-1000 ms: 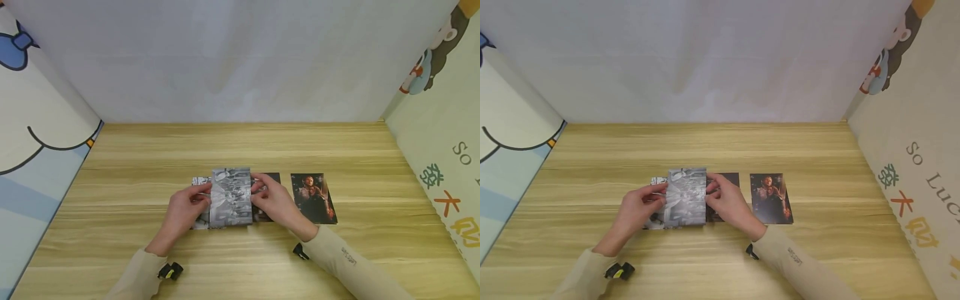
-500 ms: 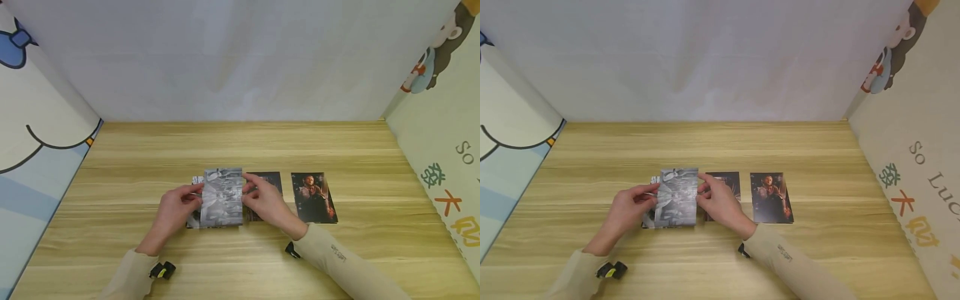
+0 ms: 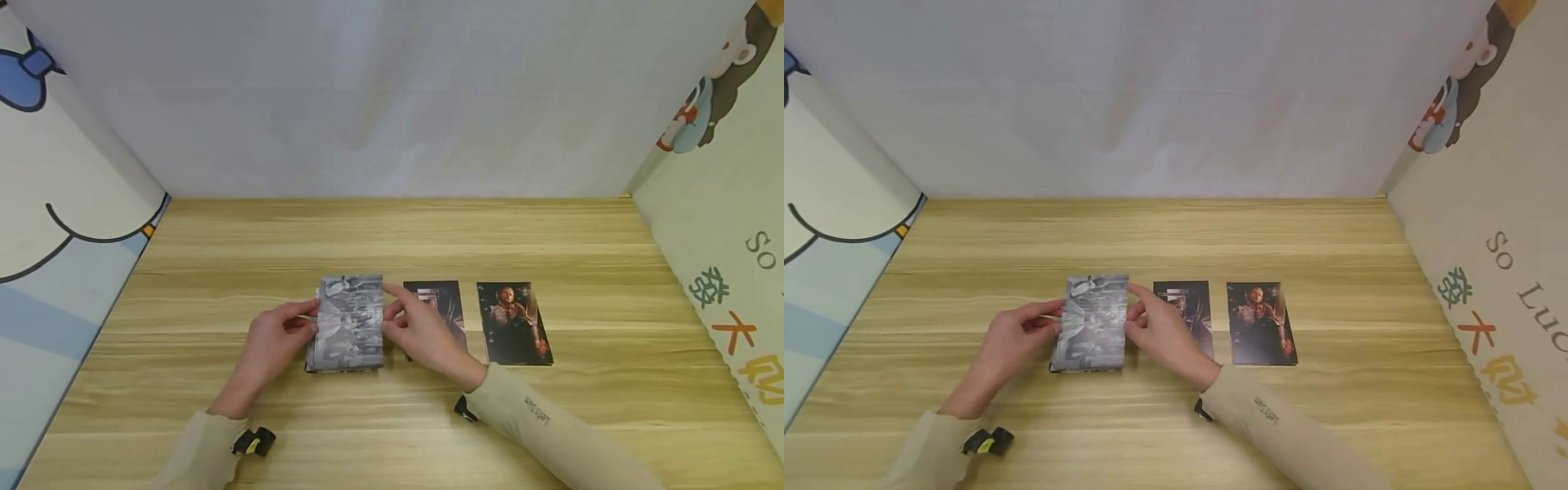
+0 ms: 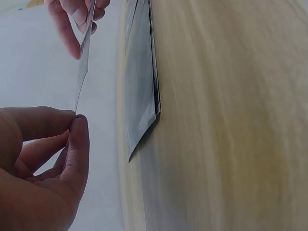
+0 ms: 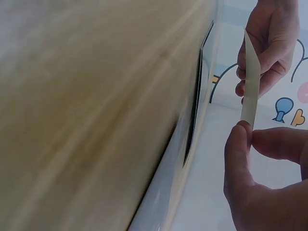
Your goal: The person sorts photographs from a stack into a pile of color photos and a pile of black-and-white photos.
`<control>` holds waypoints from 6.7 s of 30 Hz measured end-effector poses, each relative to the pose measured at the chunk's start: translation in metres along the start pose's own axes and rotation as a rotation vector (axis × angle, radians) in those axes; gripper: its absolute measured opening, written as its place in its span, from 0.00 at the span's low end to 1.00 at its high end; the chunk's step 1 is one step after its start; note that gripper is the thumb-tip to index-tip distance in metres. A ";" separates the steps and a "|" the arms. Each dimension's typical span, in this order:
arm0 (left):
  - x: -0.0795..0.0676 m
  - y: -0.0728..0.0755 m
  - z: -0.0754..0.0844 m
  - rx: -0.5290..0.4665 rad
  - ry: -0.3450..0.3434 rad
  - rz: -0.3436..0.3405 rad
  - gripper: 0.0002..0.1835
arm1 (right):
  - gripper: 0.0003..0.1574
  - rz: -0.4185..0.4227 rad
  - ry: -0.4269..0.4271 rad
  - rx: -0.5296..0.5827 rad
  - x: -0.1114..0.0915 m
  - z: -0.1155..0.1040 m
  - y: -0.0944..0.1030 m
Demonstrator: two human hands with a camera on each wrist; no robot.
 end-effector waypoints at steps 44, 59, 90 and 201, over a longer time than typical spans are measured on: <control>0.006 0.010 -0.011 0.191 0.024 -0.062 0.22 | 0.39 -0.038 -0.018 -0.160 0.020 -0.007 -0.012; 0.013 0.009 -0.012 0.243 0.016 -0.064 0.21 | 0.39 -0.087 -0.072 -0.178 0.027 -0.005 -0.013; 0.020 0.005 -0.016 0.293 0.069 -0.134 0.19 | 0.37 -0.163 -0.117 -0.249 0.035 -0.001 -0.013; 0.042 -0.105 0.061 0.183 -0.054 -0.289 0.29 | 0.34 0.016 -0.210 -0.103 -0.048 0.053 0.083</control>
Point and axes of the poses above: each hand's wrist, its own x-axis towards the middle knuckle, its own y-axis out of the back of the hand, z = x × y, the point moved 2 cm from there along x, towards the middle knuckle, and after that the axes turned 7 degrees about -z, right-handed, at the moved point
